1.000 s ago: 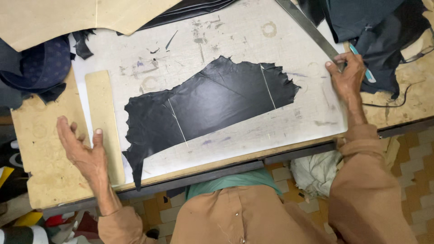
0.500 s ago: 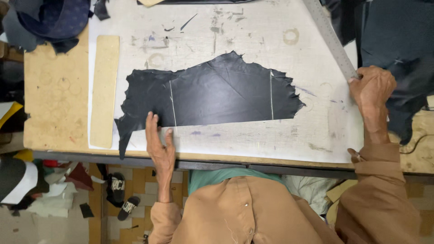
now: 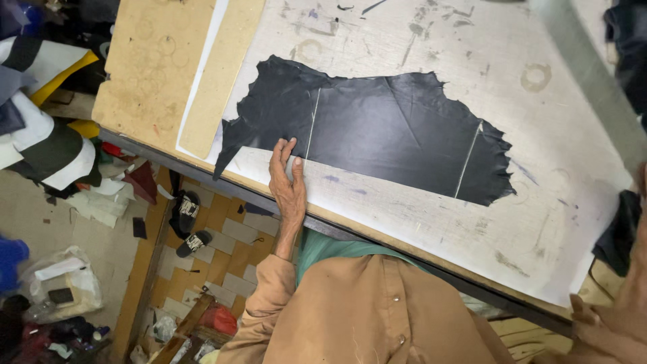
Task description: The person measures and marks a black leather sheet using a metal ruler and chalk, then cuts along the marked lines with a utility knife. They repeat the process to produce multiple rectangular leather pieces.
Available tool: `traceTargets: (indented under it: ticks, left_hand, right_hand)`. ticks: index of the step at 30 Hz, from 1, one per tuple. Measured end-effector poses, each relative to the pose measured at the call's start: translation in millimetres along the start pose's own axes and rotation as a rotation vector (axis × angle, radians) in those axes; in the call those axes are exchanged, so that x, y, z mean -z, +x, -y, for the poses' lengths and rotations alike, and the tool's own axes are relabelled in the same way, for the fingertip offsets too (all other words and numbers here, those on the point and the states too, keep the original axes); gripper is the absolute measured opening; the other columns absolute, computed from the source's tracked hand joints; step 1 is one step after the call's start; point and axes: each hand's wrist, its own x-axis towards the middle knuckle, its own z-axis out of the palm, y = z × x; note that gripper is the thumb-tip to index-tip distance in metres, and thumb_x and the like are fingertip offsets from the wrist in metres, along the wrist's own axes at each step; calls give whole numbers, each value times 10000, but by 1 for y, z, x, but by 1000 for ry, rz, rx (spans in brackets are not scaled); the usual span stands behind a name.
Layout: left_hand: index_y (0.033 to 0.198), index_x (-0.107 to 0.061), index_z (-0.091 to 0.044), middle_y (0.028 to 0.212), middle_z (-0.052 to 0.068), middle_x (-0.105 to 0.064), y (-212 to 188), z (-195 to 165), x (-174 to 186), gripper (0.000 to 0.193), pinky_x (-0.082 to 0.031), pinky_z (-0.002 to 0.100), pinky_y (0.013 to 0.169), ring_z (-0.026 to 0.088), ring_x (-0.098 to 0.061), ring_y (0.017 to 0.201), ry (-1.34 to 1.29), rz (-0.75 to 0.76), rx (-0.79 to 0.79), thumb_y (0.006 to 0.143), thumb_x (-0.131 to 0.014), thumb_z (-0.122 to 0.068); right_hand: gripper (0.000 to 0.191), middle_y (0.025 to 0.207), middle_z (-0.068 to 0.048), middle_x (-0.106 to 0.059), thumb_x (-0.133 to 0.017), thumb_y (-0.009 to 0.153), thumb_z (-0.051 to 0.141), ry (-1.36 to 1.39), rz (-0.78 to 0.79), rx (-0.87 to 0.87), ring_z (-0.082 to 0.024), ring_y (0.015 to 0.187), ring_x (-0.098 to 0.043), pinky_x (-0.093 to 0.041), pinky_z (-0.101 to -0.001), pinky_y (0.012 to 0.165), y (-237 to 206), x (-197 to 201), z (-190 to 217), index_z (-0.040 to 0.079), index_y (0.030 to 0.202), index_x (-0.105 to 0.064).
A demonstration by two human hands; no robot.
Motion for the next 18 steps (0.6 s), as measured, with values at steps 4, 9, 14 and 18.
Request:
traceTargets:
  ticks: [4, 9, 14, 18]
  left_hand:
    - [1486, -448, -45, 1310, 92, -717, 12, 0, -5, 456, -411, 428, 1201, 261, -614, 1325, -32, -66, 104, 1063, -575, -158]
    - [1499, -408, -29, 1300, 63, -697, 20, -1, -12, 507, -359, 425, 1191, 254, -561, 1321, -18, -66, 12, 1036, -596, -121]
    - [1478, -467, -26, 1258, 34, -743, 21, -1, -10, 489, -324, 403, 1159, 266, -470, 1334, 154, -1, -50, 1020, -623, -97]
    - [1363, -607, -67, 1212, -8, -765, 22, 0, -11, 339, -346, 388, 1154, 228, -523, 1321, 193, -4, -111, 1027, -639, -95]
  right_hand:
    - [410, 785, -222, -702, -767, 1029, 305, 10, 209, -45, -291, 642, -694, -591, -378, 658, -19, 8, -1, -97, 985, -702]
    - [540, 703, -271, -682, -886, 958, 377, -321, 244, -36, -342, 532, -681, -589, -397, 614, -41, -2, 2, -126, 963, -689]
    - [528, 721, -197, -691, -909, 901, 451, -444, 240, -17, -315, 579, -675, -583, -412, 546, -44, -16, 0, -44, 1011, -761]
    - [497, 702, -99, -694, -907, 912, 508, -589, 244, 189, -207, 604, -655, -555, -332, 591, -44, -17, -1, 27, 954, -792]
